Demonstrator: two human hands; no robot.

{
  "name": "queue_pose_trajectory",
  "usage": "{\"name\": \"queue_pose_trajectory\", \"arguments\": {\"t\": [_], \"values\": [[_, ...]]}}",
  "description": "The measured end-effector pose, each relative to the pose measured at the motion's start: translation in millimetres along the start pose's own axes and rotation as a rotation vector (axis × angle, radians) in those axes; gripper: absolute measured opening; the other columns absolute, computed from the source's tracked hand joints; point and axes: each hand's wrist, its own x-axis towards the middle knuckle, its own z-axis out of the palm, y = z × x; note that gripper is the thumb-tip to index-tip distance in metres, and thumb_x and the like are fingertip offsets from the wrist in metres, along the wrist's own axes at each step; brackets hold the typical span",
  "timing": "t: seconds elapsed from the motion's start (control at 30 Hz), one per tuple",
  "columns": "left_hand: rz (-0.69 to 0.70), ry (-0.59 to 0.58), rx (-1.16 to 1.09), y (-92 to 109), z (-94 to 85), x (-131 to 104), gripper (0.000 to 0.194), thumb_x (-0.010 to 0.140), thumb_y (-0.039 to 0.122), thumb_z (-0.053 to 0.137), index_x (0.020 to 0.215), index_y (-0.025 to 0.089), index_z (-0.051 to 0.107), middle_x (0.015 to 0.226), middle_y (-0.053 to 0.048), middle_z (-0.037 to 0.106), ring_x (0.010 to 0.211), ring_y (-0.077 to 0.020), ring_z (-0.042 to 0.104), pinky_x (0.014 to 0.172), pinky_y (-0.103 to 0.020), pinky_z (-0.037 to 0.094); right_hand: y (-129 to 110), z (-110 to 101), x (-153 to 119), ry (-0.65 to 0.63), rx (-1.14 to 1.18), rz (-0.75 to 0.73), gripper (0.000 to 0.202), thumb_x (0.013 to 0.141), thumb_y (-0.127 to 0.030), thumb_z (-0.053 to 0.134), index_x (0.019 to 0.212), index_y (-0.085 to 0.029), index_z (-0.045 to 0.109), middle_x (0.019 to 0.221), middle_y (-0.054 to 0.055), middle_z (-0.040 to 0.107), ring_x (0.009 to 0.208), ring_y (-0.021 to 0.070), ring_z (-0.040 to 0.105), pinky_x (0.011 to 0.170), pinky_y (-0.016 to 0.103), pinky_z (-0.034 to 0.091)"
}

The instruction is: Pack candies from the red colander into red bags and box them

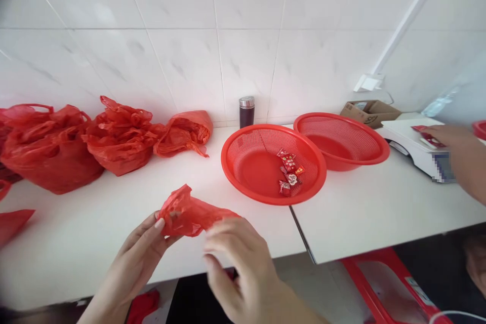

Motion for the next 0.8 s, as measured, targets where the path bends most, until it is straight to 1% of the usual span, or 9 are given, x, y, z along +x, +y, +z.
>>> {"name": "queue_pose_trajectory", "arguments": {"t": [0.07, 0.1, 0.2, 0.27, 0.43, 0.57, 0.67, 0.73, 0.8], "values": [[0.010, -0.008, -0.030, 4, 0.4, -10, 0.020, 0.084, 0.038, 0.062, 0.090, 0.023, 0.073, 0.106, -0.006, 0.073, 0.110, -0.0320, 0.062, 0.095, -0.052, 0.050, 3, 12, 16, -0.106, -0.142, -0.061, 0.027, 0.085, -0.017, 0.058, 0.111, -0.025, 0.059, 0.122, 0.010, 0.061, 0.113, 0.0267, 0.057, 0.098, 0.046, 0.047], [0.011, 0.007, -0.050, 7, -2.2, -14, 0.020, 0.085, 0.039, 0.061, 0.089, 0.024, 0.073, 0.104, -0.006, 0.073, 0.109, -0.0326, 0.062, 0.094, -0.053, 0.050, 10, 17, 20, -0.164, -0.191, -0.037, 0.029, 0.085, -0.017, 0.059, 0.113, -0.024, 0.060, 0.123, 0.011, 0.061, 0.113, 0.0274, 0.058, 0.096, 0.047, 0.047], [-0.007, 0.108, -0.096, 17, -19.6, -26, 0.021, 0.082, 0.042, 0.061, 0.085, 0.025, 0.073, 0.101, -0.005, 0.073, 0.108, -0.0336, 0.063, 0.093, -0.054, 0.051, 33, 22, 22, -0.320, -0.142, 0.151, 0.023, 0.090, -0.018, 0.052, 0.109, -0.024, 0.063, 0.103, 0.006, 0.069, 0.090, 0.0208, 0.066, 0.080, 0.035, 0.052], [-0.028, 0.209, -0.129, 21, -34.6, -31, 0.020, 0.077, 0.044, 0.066, 0.082, 0.026, 0.073, 0.097, -0.003, 0.074, 0.101, -0.0321, 0.066, 0.089, -0.051, 0.054, 43, 13, 20, -0.348, -0.029, 0.288, 0.019, 0.094, -0.023, 0.047, 0.103, -0.025, 0.064, 0.088, 0.000, 0.070, 0.076, 0.0161, 0.066, 0.072, 0.029, 0.051], [-0.064, 0.477, -0.256, 22, -56.6, -33, 0.010, 0.071, 0.039, 0.071, 0.077, 0.031, 0.070, 0.082, 0.005, 0.072, 0.079, -0.0195, 0.067, 0.069, -0.030, 0.059, 55, -21, 14, -0.170, 0.121, 0.486, 0.025, 0.097, -0.039, 0.045, 0.088, -0.021, 0.061, 0.078, -0.002, 0.064, 0.073, 0.0136, 0.059, 0.071, 0.025, 0.046], [-0.059, 0.496, -0.273, 16, -64.9, -26, 0.010, 0.078, 0.035, 0.064, 0.074, 0.027, 0.067, 0.074, 0.004, 0.068, 0.074, -0.0149, 0.063, 0.069, -0.025, 0.057, 68, -37, -1, -0.031, 0.140, 0.622, 0.030, 0.096, -0.046, 0.043, 0.086, -0.020, 0.056, 0.067, -0.003, 0.054, 0.064, 0.0133, 0.052, 0.062, 0.024, 0.044], [-0.025, 0.479, -0.222, 9, -73.8, -21, 0.007, 0.076, 0.031, 0.067, 0.079, 0.025, 0.064, 0.075, 0.004, 0.066, 0.078, -0.0141, 0.062, 0.073, -0.024, 0.055, 72, -46, -12, 0.006, 0.156, 0.662, 0.031, 0.096, -0.047, 0.043, 0.083, -0.021, 0.054, 0.069, -0.003, 0.052, 0.067, 0.0140, 0.051, 0.065, 0.025, 0.045], [0.117, 0.528, -0.070, 5, -74.9, -21, 0.017, 0.073, 0.029, 0.072, 0.086, 0.025, 0.062, 0.082, 0.003, 0.065, 0.082, -0.0139, 0.062, 0.079, -0.025, 0.053, 70, -51, -16, 0.028, 0.150, 0.671, 0.030, 0.095, -0.047, 0.043, 0.083, -0.021, 0.053, 0.073, -0.002, 0.054, 0.069, 0.0142, 0.051, 0.066, 0.025, 0.043], [0.345, 0.585, 0.222, 3, -66.4, -24, 0.027, 0.072, 0.030, 0.074, 0.094, 0.025, 0.060, 0.094, 0.001, 0.064, 0.094, -0.0165, 0.062, 0.091, -0.031, 0.049, 67, -53, -17, 0.042, 0.172, 0.680, 0.026, 0.095, -0.046, 0.046, 0.087, -0.022, 0.054, 0.076, -0.002, 0.055, 0.071, 0.0142, 0.051, 0.066, 0.025, 0.042]]}}
